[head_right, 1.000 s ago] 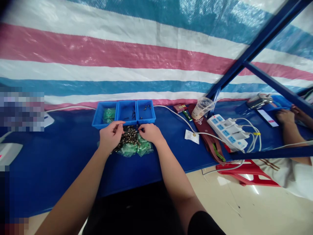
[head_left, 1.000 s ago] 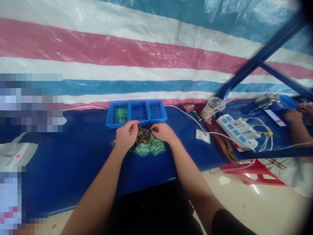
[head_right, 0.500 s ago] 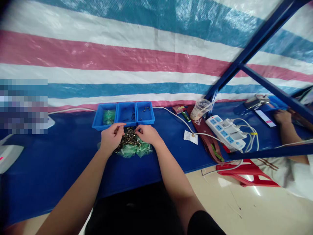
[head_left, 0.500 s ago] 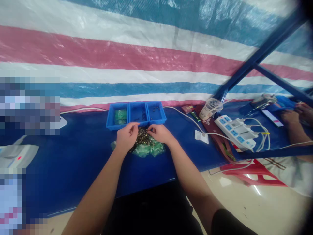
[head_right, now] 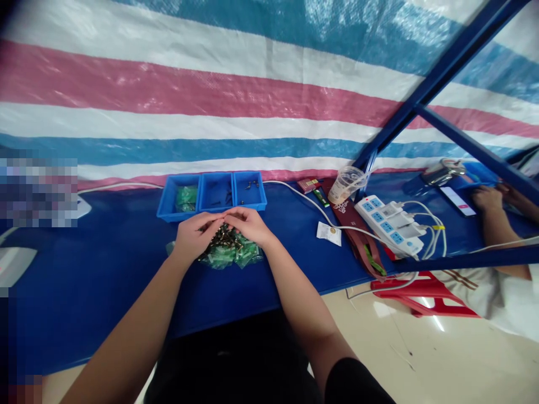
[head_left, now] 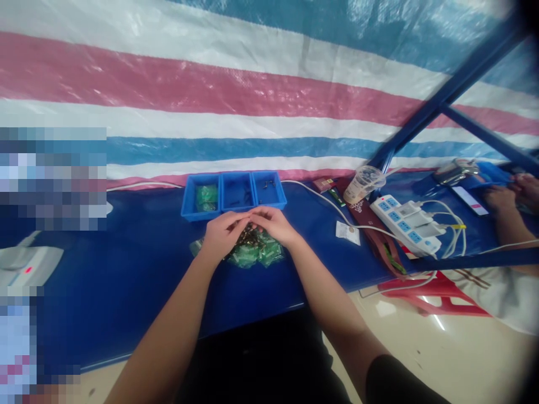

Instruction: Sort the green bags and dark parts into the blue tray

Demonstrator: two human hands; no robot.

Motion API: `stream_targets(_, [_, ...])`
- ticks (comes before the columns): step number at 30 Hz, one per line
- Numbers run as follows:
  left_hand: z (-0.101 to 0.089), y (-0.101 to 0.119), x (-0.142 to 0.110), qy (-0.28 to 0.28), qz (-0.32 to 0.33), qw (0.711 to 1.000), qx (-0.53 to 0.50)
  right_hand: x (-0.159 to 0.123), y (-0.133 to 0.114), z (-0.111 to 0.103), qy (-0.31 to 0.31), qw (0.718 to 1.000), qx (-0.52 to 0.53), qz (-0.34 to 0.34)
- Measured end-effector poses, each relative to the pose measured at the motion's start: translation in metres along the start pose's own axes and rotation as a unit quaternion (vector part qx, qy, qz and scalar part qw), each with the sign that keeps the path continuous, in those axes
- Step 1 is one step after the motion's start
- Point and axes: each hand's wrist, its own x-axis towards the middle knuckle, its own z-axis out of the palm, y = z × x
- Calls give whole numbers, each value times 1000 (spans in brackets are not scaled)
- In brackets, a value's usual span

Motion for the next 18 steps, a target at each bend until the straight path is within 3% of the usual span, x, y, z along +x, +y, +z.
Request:
stream_targets(4, [1, 0, -1, -15, 5, 1000, 0, -2, -2, -3, -33, 998, 47, -5])
stream_targets(11, [-1, 1, 0, 4, -65, 998, 27, 1, 0, -2, -24, 995, 99, -15])
stream_targets(18, [-1, 2, 0, 12, -48, 997, 57, 0, 0, -4, -9, 998, 45, -31])
